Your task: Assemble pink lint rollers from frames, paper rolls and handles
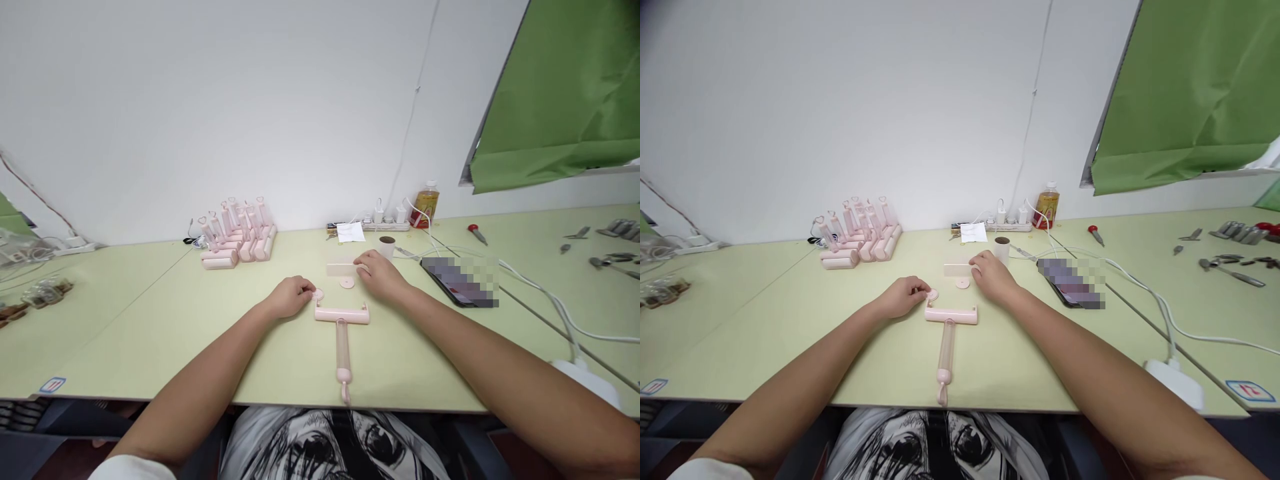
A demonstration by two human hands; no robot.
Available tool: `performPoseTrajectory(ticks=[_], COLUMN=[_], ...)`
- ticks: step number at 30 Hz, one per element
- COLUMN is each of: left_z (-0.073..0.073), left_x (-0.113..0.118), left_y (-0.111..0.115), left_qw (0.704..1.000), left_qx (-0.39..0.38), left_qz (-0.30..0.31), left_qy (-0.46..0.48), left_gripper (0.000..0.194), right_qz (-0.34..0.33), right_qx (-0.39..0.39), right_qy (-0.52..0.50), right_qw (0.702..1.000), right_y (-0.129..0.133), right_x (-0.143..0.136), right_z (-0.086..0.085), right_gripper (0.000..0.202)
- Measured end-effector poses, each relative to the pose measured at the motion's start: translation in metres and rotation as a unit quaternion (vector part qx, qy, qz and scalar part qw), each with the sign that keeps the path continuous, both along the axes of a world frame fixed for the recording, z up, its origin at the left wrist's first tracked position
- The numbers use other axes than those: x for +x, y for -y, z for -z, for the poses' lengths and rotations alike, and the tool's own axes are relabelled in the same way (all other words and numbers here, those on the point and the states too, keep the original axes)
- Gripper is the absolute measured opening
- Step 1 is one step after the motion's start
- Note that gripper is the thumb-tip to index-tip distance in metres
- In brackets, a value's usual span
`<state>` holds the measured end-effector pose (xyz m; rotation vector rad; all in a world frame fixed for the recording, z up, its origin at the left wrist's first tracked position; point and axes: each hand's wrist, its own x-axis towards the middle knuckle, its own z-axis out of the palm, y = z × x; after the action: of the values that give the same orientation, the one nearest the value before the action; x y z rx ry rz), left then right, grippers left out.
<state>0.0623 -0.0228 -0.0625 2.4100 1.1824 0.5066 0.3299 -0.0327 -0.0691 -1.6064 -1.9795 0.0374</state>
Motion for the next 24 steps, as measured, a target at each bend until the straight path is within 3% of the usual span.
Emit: performPoseTrajectory(ticks=[4,12,17,24], left_z=[0.001,0.002,0.001,0.008], left_x=[0.0,0.0,-0.001,0.0], left_y=[-0.001,-0.005,-0.005,-0.01], left_qw=[1.0,1.0,0.999,0.998], left_qx=[-0.001,0.012,0.03,-0.003], left_qz=[0.007,0.022,0.043,0.05], left_qy=[0.002,-0.003,-0.008,0.024], left_gripper=[0.028,0.018,0.017,0.026], right_qz=[-0.032,-0.161,-0.141,-0.173], right_qx=[0.047,-0.085,-0.09,-0.075], right_qy=[0.004,0.088,0.031,0.007], right_qw=[0.998,0.979,0.986,0.982], right_y=[-0.001,0.005,0.006,0.008], right_x=[-0.004,-0.015,-0.014,-0.018], right_z=[0.0,-0.001,-0.001,-0.001], right_gripper=[0.026,0.021,0.03,0.017])
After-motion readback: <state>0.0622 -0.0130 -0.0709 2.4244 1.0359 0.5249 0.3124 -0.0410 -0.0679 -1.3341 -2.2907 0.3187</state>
